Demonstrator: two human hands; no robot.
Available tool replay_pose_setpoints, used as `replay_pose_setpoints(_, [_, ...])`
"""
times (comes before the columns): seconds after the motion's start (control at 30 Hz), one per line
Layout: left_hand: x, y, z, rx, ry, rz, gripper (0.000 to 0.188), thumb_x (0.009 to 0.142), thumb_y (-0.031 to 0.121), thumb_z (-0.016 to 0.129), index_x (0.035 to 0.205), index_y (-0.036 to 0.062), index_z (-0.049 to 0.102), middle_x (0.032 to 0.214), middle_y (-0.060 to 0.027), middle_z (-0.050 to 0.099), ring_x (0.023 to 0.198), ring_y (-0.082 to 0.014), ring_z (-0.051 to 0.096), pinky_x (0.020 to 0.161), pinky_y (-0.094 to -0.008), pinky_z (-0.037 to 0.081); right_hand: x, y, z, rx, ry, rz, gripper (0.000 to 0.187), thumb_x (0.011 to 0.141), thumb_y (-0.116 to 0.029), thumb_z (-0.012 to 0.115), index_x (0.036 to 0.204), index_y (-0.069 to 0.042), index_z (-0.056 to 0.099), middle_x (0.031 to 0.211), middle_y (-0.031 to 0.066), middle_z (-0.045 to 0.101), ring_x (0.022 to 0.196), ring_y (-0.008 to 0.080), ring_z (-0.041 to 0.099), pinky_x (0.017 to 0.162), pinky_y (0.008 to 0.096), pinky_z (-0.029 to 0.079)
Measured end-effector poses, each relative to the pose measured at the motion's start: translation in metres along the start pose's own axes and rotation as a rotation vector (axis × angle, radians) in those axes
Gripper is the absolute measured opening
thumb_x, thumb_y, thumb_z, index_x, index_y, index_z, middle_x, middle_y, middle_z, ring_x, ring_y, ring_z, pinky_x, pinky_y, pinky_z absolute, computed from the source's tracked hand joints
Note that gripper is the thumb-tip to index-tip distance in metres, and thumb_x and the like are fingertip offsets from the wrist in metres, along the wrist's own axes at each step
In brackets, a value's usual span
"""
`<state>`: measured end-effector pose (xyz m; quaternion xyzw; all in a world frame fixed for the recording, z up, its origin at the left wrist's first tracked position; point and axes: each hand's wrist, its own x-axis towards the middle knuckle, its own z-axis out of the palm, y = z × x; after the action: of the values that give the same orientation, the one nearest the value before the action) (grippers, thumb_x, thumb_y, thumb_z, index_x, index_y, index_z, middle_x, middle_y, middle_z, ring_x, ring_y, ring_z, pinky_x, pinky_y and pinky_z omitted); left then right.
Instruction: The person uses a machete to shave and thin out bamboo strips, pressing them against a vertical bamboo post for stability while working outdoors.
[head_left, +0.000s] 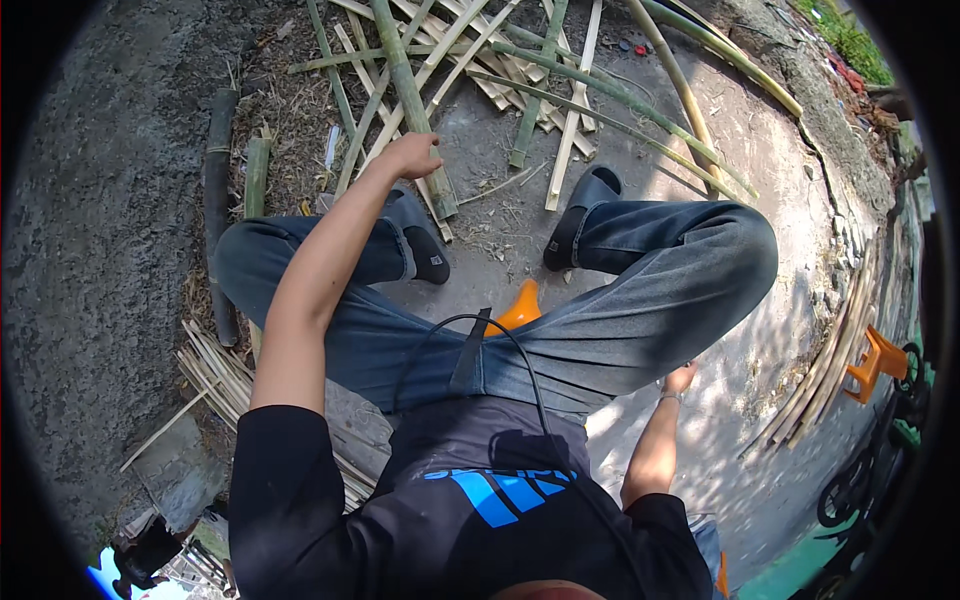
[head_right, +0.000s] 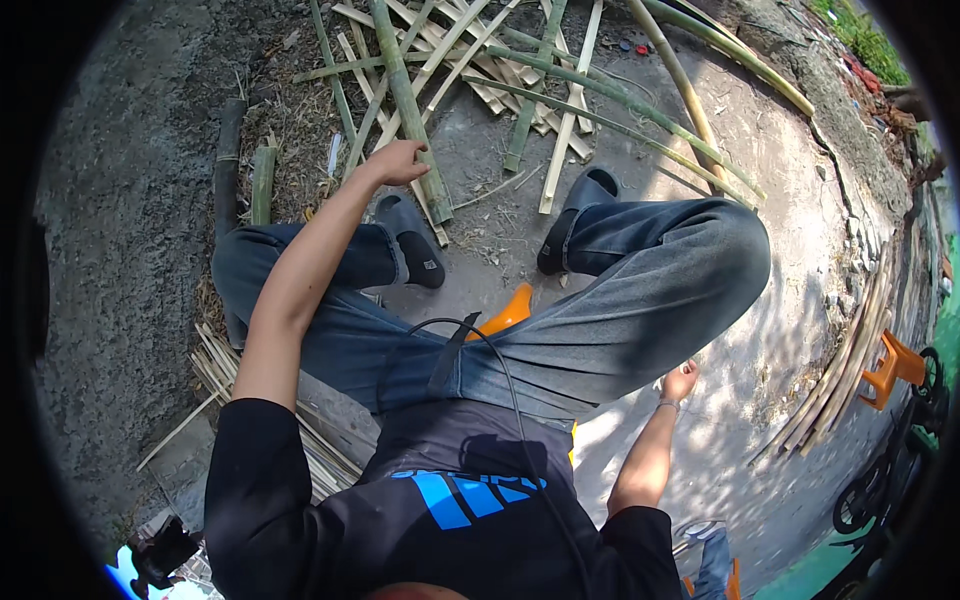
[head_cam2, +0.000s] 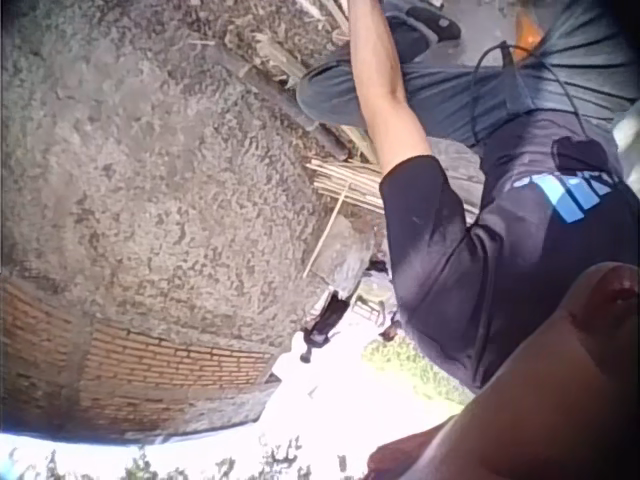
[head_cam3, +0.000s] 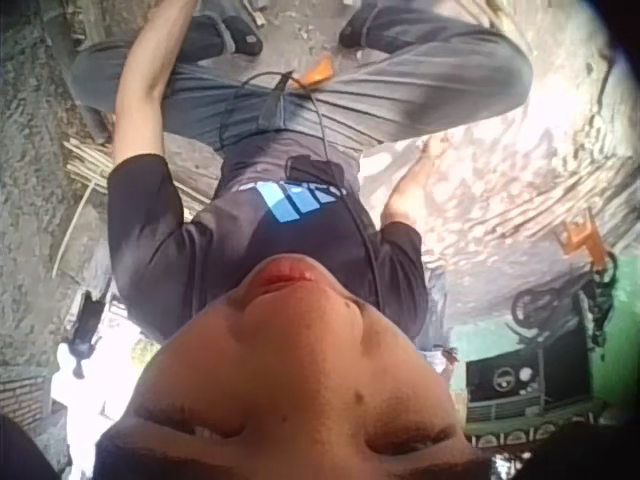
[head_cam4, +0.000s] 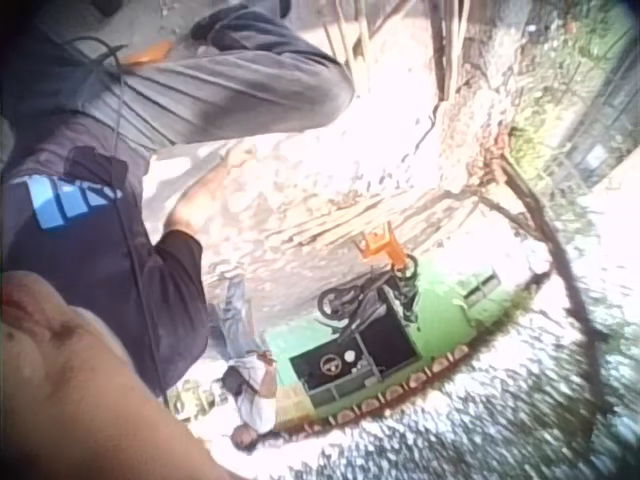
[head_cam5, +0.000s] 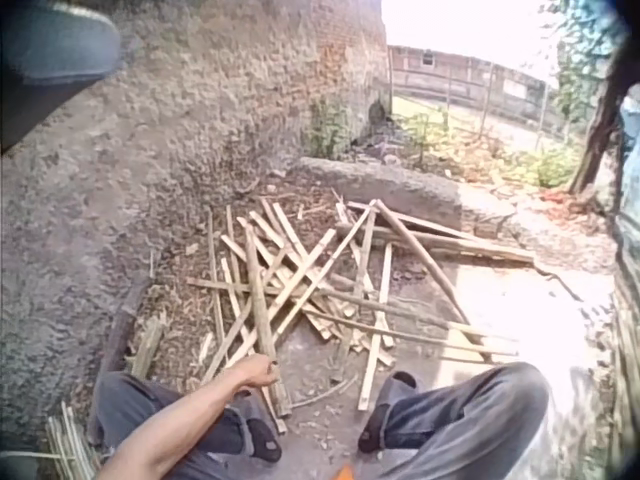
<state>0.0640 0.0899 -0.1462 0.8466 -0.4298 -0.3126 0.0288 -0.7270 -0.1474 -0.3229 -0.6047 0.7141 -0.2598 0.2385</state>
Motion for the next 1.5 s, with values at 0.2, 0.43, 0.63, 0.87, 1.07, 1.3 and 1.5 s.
replay_pose_setpoints(0.2, [0.027,-0.042,0.051,-0.155,0.122,-0.375,0.066,0.086,0.034,0.070,0.142,0.0024,0.052,0.133,-0.0281,0.062,0.127,-0.0413,0.060,0.107,-0.0520,0.048,-0.095,-0.088,0.170,-0.294,-0.448,0.305,0.044,0.088,-0.022,0.077,0.120,0.002,0.060,0.092,0.0068,0.062,0.081,0.0199,0.060,0.078,0.0328,0.050])
replay_pose_setpoints(0.43, [0.073,-0.082,0.129,-0.518,0.526,-0.754,0.090,0.087,0.043,0.075,0.153,-0.0008,0.032,0.149,-0.0296,0.043,0.137,-0.0432,0.048,0.112,-0.0492,0.043,-0.070,-0.111,0.194,-0.242,-0.380,0.401,0.040,0.087,-0.021,0.077,0.116,0.001,0.060,0.090,0.0062,0.062,0.077,0.0190,0.060,0.074,0.0312,0.050])
replay_pose_setpoints(0.63, [0.120,-0.086,0.141,-0.643,0.650,-0.718,0.078,0.087,0.047,0.076,0.140,-0.0030,0.047,0.131,-0.0281,0.062,0.124,-0.0429,0.060,0.108,-0.0474,0.047,-0.011,-0.125,0.134,0.026,-0.142,0.442,0.037,0.086,-0.020,0.077,0.112,0.000,0.060,0.088,0.0057,0.061,0.074,0.0183,0.060,0.071,0.0298,0.051])
replay_pose_setpoints(0.87, [0.111,-0.060,0.121,-0.710,0.937,-0.815,0.048,0.096,0.044,0.066,0.110,-0.0020,0.062,0.102,-0.0282,0.070,0.098,-0.0458,0.068,0.087,-0.0533,0.052,0.079,-0.257,0.056,0.618,0.051,0.047,0.034,0.085,-0.019,0.076,0.108,0.000,0.060,0.086,0.0050,0.061,0.070,0.0174,0.060,0.067,0.0282,0.051])
replay_pose_setpoints(1.07, [0.052,-0.026,0.055,-0.840,1.255,-0.565,0.045,0.095,0.043,0.067,0.082,-0.0001,0.063,0.074,-0.0223,0.066,0.073,-0.0394,0.066,0.069,-0.0498,0.049,0.046,-0.573,-0.029,0.813,-0.124,-0.433,0.019,0.093,-0.014,0.070,0.086,-0.009,0.053,0.065,-0.0028,0.048,0.052,0.0071,0.045,0.051,0.0235,0.039])
replay_pose_setpoints(1.3, [-0.027,0.045,0.004,-0.914,1.450,-0.269,0.062,0.103,0.051,0.057,0.070,-0.0004,0.058,0.058,-0.0137,0.054,0.055,-0.0221,0.050,0.055,-0.0411,0.039,-0.091,-0.812,-0.016,0.954,-0.911,-0.691,0.044,0.086,-0.029,0.085,0.111,0.002,0.065,0.105,0.0125,0.071,0.092,0.0157,0.071,0.078,0.0268,0.062])
replay_pose_setpoints(1.5, [-0.053,0.073,0.043,-0.976,1.488,-0.009,0.059,0.108,0.043,0.051,0.067,0.0015,0.054,0.056,-0.0116,0.046,0.053,-0.0167,0.046,0.054,-0.0378,0.037,-0.146,-0.901,0.041,0.771,-0.892,-0.774,0.044,0.078,-0.036,0.092,0.090,-0.001,0.068,0.072,0.0004,0.063,0.059,0.0090,0.058,0.053,0.0266,0.048])
